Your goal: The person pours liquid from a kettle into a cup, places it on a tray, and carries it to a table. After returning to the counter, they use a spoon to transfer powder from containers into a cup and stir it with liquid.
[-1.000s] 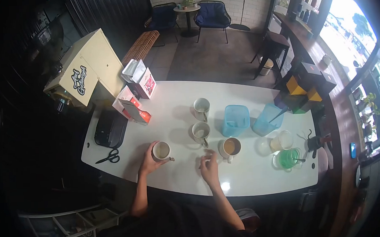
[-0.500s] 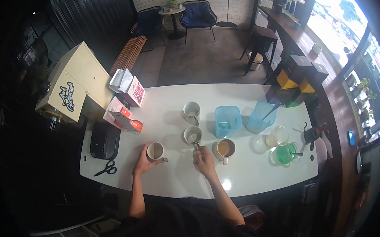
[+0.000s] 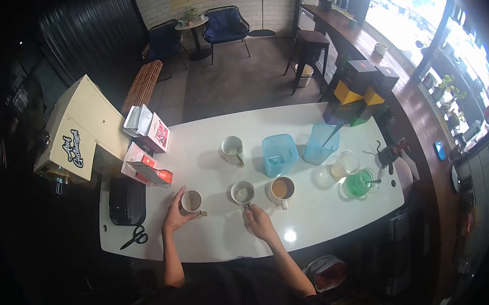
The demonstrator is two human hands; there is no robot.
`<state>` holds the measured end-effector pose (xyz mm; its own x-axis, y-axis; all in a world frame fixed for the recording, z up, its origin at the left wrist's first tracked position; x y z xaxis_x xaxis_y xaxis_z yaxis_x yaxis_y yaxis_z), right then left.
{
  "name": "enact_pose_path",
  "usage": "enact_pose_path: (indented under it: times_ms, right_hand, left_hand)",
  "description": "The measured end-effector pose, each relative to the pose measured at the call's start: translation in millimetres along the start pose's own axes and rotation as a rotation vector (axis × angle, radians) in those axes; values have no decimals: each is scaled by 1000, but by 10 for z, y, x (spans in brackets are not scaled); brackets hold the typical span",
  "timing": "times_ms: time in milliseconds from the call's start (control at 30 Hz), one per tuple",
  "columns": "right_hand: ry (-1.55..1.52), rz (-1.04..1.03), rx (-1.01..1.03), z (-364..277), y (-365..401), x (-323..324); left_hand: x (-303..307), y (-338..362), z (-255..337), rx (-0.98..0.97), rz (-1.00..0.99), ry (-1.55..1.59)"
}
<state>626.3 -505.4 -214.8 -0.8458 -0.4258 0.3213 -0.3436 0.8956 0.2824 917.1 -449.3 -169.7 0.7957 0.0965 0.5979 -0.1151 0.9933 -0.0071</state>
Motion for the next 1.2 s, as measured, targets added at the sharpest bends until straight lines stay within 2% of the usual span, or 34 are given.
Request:
enact_pose_path:
  times_ms: [67, 133, 233, 333, 400, 467, 533, 667, 733, 767, 900, 1067, 1200]
  right_hand:
    - [26, 25, 3, -10, 83, 35]
    - [28, -13, -24, 45, 159, 37]
    - [-5, 2, -36, -43, 377, 138]
    - [-9, -19, -84, -46, 617, 236]
    - [1, -19, -107, -60, 774, 355]
    - [27, -70, -125, -80, 943, 473]
    - [42, -44, -87, -117, 1107, 660]
    - [87, -50, -12, -158, 1454, 1024]
    - [68, 1, 3, -152, 1610, 1216]
    - [82, -31, -117, -29, 1678, 1288]
    - [14, 81, -147, 122, 1859, 1611]
    - [-20, 271, -187, 440, 1872, 1884]
    - [-30, 320, -152, 612, 1731, 1993]
  left_hand:
    - [-30, 13, -121, -42, -54, 33]
    - [67, 54, 186, 29, -153, -123]
    - [176, 76, 485, -63, -165, -151]
    - [239, 2, 713, -197, -87, -149]
    - [193, -94, 804, -268, 38, 174]
    - [-62, -210, 957, -297, 2, 291]
    - [-483, -315, 1093, -250, -169, 545]
    - [-1293, -508, 1268, -238, -363, 552]
    - [-1647, -596, 1260, -289, -369, 469]
    - [-1818, -650, 1204, -296, -368, 443]
    - [-2203, -751, 1255, -347, -342, 311]
    - [-2313, -860, 1257, -425, -151, 256]
    - [-2303, -872, 1347, -398, -136, 203]
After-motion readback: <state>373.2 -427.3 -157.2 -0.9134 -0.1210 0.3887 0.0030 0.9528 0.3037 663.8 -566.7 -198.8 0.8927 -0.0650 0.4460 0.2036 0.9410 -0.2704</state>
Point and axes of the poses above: each hand's wrist, its own y-axis away from the middle knuckle, its own x-axis out of the back of the hand, z = x × y, the point moved 8 cm from there along -y, towards the middle knuckle, and after that the axes turned 9 degrees about -x, right-handed, at the moved point
